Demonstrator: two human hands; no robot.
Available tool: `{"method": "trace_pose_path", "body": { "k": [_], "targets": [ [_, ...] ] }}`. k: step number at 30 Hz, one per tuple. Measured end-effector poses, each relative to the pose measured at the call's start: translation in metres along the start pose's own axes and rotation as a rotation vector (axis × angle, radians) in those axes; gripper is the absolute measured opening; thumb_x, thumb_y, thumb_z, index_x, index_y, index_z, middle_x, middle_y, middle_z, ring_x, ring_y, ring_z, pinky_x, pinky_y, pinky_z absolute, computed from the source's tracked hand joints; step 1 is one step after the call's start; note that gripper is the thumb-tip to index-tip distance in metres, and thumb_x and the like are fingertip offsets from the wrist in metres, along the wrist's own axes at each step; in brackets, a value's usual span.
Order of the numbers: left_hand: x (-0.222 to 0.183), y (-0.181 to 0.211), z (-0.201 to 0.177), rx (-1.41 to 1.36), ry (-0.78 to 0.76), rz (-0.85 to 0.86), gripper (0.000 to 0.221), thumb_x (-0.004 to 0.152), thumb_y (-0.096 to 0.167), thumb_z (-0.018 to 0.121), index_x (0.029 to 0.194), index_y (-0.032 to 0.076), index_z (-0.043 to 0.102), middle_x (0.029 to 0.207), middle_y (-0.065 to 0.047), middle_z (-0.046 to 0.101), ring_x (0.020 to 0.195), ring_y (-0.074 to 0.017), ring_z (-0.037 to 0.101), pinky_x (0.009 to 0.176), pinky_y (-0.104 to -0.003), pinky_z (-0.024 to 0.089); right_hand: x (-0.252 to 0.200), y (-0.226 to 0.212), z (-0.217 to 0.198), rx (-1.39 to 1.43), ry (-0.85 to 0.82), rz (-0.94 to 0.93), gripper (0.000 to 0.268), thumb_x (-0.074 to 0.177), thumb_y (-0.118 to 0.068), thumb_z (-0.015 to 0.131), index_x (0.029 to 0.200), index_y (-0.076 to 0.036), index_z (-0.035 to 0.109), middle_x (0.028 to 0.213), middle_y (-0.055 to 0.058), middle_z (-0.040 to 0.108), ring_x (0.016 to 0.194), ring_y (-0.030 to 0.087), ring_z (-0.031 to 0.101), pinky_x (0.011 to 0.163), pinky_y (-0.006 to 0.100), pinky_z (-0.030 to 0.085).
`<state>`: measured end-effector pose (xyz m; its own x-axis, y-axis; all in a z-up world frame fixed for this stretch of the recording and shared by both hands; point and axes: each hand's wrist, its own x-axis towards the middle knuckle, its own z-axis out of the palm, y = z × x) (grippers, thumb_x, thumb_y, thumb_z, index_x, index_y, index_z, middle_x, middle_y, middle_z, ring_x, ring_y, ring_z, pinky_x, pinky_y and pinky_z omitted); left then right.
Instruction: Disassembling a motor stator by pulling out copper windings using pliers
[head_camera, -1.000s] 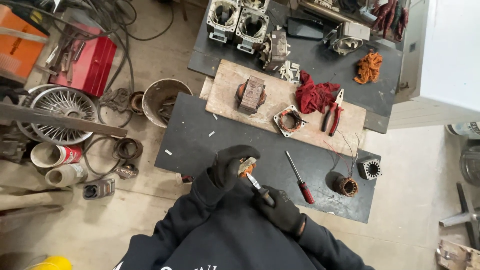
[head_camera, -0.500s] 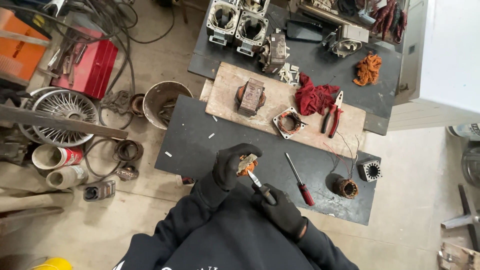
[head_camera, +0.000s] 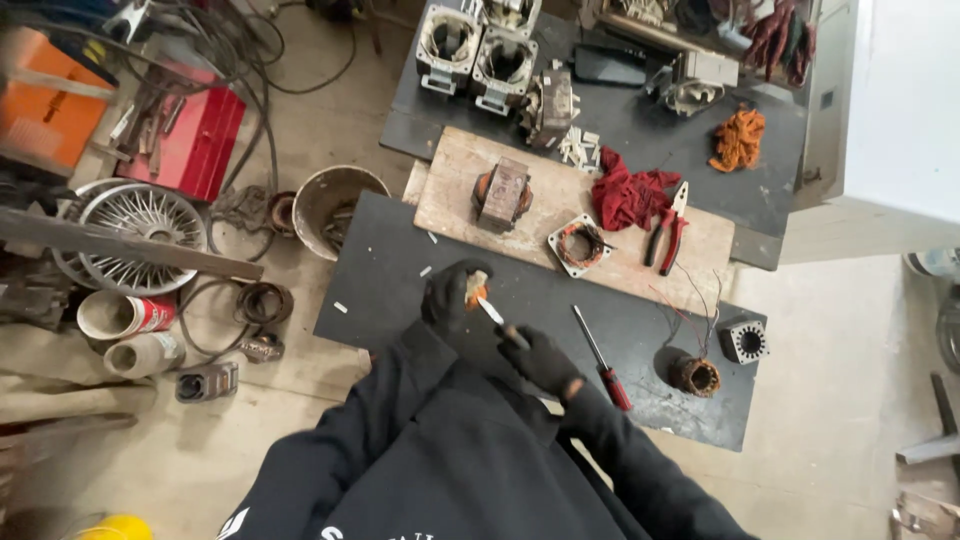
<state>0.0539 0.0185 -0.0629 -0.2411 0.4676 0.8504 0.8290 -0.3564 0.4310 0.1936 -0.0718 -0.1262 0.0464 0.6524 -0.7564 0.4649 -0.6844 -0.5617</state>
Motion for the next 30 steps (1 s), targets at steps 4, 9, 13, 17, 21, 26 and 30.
{"method": "trace_pose_path", "body": {
  "k": [4,9,13,17,21,26,30],
  "targets": [
    [-0.153,-0.093,0.066,0.001,-0.031,0.19,0.033,0.104,0.039,0.047,0.104,0.015,0.07,0.081,-0.003,0.062,0.067,-0.0246,0.058,0.075,-0.027,0.051,0.045,0.038,0.021,-0.17,-0.001,0.022,0.049,0.092,-0.037,0.065,0.138,-0.02,0.063,0.094,0.011,0.079,0.09,0.029,0.078,0.089,0.045,0.06],
    [-0.193,-0.151,0.092,-0.248,-0.299,0.187,0.037,0.107,0.03,0.05,0.126,0.004,0.067,0.103,-0.019,0.067,0.09,-0.0313,0.068,0.083,-0.039,0.057,0.11,0.119,0.075,-0.454,0.301,-0.299,0.053,0.079,-0.045,0.074,0.124,-0.019,0.065,0.124,0.011,0.064,0.118,0.036,0.065,0.099,0.047,0.058],
    [-0.17,-0.145,0.07,-0.622,-0.671,-0.259,0.041,0.107,0.037,0.046,0.113,0.005,0.071,0.088,-0.016,0.07,0.079,-0.0271,0.071,0.076,-0.037,0.058,0.07,0.079,0.067,-0.409,0.292,-0.262,0.045,0.085,-0.045,0.07,0.122,-0.023,0.059,0.121,0.008,0.062,0.116,0.036,0.065,0.096,0.05,0.059],
    [-0.153,-0.129,0.049,-0.851,-1.119,-0.932,0.048,0.105,0.047,0.044,0.1,0.011,0.076,0.075,-0.012,0.074,0.072,-0.0228,0.073,0.075,-0.034,0.058,0.066,0.078,0.072,-0.446,0.339,-0.251,0.045,0.084,-0.044,0.07,0.121,-0.02,0.06,0.117,0.012,0.064,0.113,0.037,0.066,0.095,0.05,0.059],
    [-0.145,-0.132,0.053,-0.705,-1.273,-1.048,0.045,0.101,0.048,0.047,0.096,0.014,0.075,0.073,-0.013,0.071,0.071,-0.0236,0.071,0.073,-0.036,0.058,0.079,0.081,0.07,-0.568,0.283,-0.212,0.051,0.08,-0.053,0.069,0.121,-0.023,0.057,0.119,0.007,0.061,0.117,0.031,0.063,0.098,0.044,0.055],
    [-0.197,-0.149,0.066,-0.425,-1.356,-1.087,0.039,0.102,0.054,0.044,0.123,0.026,0.061,0.117,-0.011,0.056,0.112,-0.0267,0.052,0.103,-0.037,0.039,0.082,0.078,0.069,-0.519,0.174,-0.13,0.06,0.08,-0.05,0.075,0.123,-0.014,0.054,0.132,0.016,0.055,0.127,0.037,0.056,0.103,0.048,0.055],
    [-0.125,-0.114,0.057,-0.488,-1.266,-0.887,0.039,0.093,0.035,0.04,0.084,0.018,0.073,0.09,-0.005,0.071,0.088,-0.0209,0.068,0.085,-0.034,0.052,0.103,0.125,0.086,-0.34,0.367,-0.43,0.074,0.072,-0.041,0.082,0.136,-0.017,0.055,0.129,0.019,0.057,0.109,0.043,0.057,0.086,0.054,0.051]
  ]
}}
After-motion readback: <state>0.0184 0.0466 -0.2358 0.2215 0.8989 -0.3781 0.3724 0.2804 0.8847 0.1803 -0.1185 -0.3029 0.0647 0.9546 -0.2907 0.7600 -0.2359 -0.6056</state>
